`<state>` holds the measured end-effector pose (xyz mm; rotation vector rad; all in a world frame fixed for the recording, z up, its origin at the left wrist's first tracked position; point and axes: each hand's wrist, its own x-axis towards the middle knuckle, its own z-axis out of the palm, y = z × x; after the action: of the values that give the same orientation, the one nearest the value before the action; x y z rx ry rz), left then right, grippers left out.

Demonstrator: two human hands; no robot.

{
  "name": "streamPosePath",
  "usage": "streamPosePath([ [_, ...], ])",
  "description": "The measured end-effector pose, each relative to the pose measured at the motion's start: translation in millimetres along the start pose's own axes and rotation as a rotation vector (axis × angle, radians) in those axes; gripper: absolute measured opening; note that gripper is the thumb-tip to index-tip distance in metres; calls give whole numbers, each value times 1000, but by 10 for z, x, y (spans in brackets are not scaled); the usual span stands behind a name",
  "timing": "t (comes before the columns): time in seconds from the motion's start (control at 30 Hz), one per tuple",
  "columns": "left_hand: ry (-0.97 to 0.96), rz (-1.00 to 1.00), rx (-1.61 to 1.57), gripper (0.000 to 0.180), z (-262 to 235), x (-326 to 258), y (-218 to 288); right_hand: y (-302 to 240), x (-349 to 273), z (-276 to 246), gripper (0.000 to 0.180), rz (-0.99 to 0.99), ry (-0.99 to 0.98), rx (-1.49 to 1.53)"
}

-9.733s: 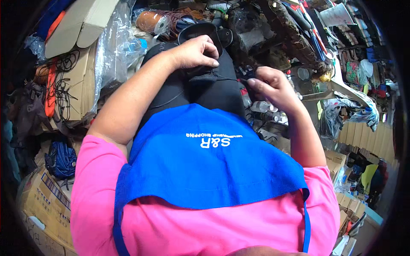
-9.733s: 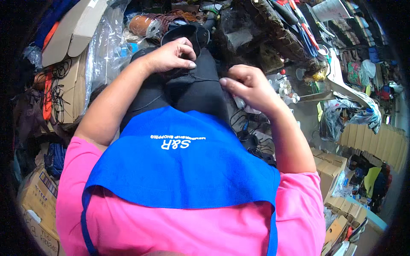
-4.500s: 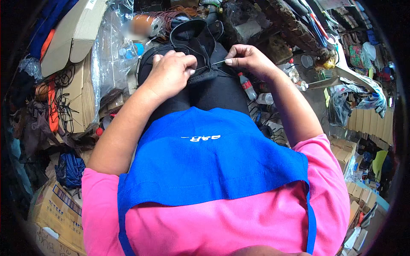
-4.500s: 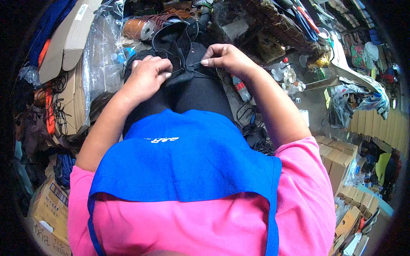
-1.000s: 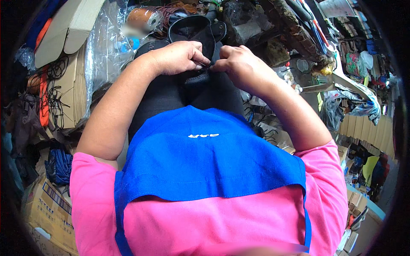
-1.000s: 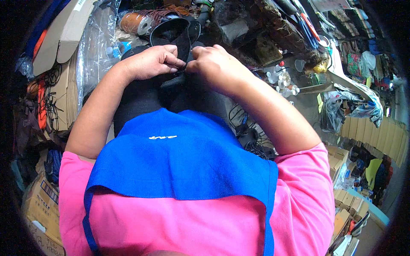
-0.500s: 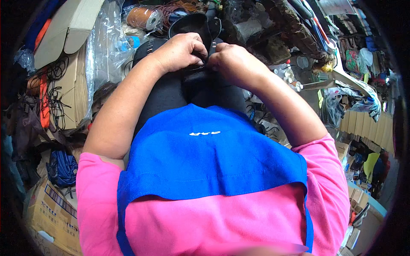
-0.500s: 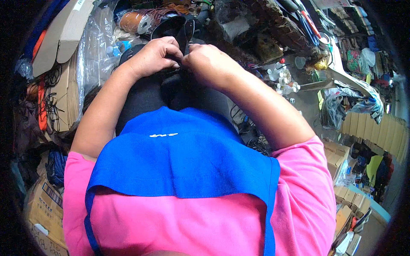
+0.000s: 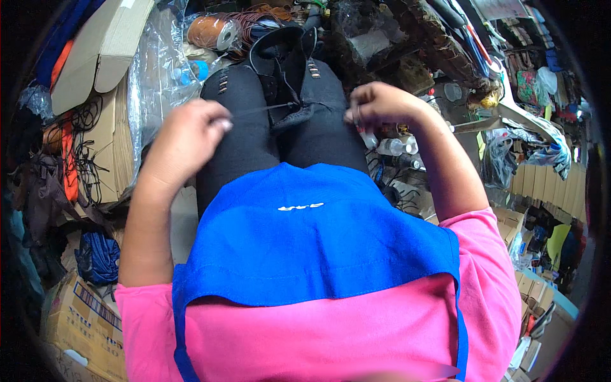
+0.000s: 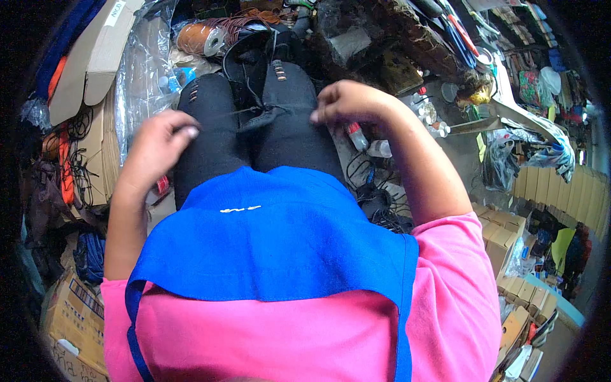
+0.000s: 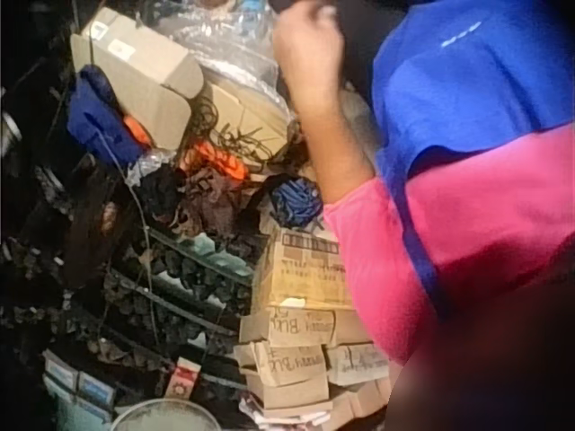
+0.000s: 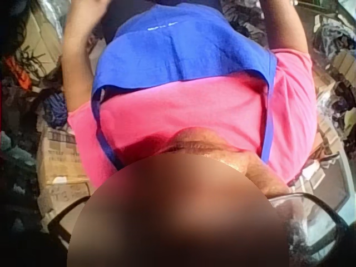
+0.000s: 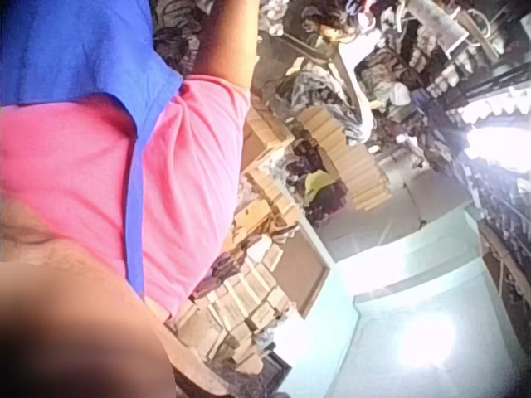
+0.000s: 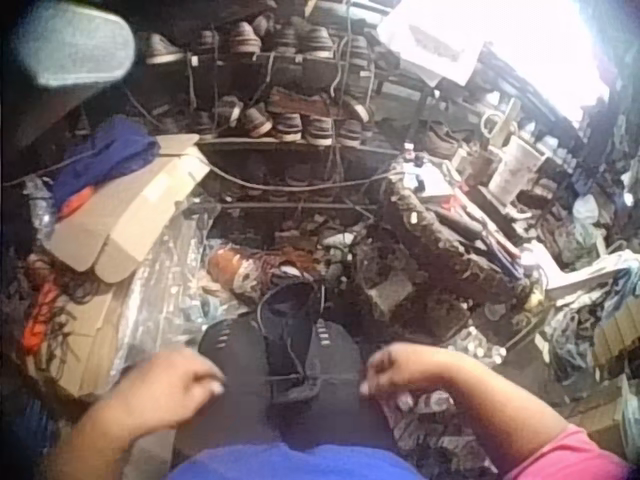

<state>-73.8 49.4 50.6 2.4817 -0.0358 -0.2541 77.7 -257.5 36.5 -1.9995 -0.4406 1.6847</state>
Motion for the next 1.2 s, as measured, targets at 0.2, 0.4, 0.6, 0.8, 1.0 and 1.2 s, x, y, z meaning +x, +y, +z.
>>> streamPosePath([
  [0.2,700,352,-261,6,302,524,131,-74,521,86,41,-792,430,1363],
  [0.4,253,236,-1363,36,761,703,373,-58,585,246,43,-632,104,1760],
  [0.6,96,51,-1823,37,693,569,153,78,508,266,45,-685,236,1531],
  [0.8,128,-22,-1811,38,661,529,115,259,367,206,47,-585,459,1519],
  [1.0,66,4,-1864,35,596,437,-25,530,220,136,45,-598,498,1417],
  [1.2,8,-355,-751,26,-37,158,-283,1104,46,7,30,-207,608,1058],
])
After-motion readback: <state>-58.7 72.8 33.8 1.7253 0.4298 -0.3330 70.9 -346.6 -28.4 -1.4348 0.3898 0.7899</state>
